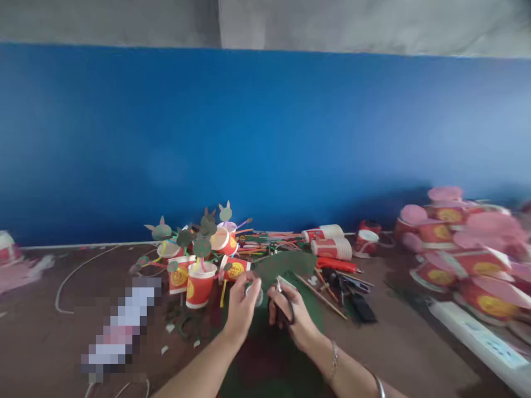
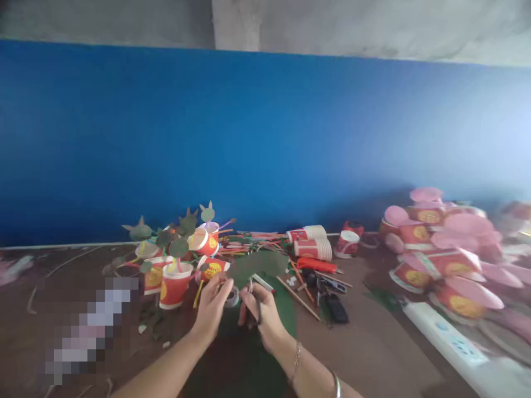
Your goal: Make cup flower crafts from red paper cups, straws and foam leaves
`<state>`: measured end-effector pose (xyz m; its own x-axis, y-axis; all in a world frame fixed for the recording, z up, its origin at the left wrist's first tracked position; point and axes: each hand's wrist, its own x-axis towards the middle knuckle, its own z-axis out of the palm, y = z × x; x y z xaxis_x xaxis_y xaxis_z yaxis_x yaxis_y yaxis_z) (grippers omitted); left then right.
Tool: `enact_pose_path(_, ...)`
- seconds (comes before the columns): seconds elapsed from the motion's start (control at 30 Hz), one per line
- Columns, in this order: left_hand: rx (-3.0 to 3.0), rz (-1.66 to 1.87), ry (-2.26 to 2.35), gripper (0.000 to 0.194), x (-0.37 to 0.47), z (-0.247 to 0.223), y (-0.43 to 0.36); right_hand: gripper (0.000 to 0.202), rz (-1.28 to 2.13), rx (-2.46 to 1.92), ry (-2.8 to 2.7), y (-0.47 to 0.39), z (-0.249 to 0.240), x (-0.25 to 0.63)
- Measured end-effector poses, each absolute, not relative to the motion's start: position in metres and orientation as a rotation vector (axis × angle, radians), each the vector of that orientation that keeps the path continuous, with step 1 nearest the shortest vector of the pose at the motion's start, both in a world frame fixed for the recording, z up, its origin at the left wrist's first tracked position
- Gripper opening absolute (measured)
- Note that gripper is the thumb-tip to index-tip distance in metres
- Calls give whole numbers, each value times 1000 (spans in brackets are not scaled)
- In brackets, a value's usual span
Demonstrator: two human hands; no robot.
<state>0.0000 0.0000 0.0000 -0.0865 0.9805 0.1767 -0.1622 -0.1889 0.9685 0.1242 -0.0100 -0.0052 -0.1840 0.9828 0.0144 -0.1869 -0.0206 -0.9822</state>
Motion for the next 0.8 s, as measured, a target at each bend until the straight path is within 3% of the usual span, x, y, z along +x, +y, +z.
enact_pose_path(0.23, 983, 1638, 1170, 25, -1, 4, 1, 43, 1765, -880, -1371, -18, -3, 123)
enact_pose_path(0.8, 1062, 1572, 1132, 24, 0, -7, 4, 39, 1636, -983, -1511, -16, -2, 124)
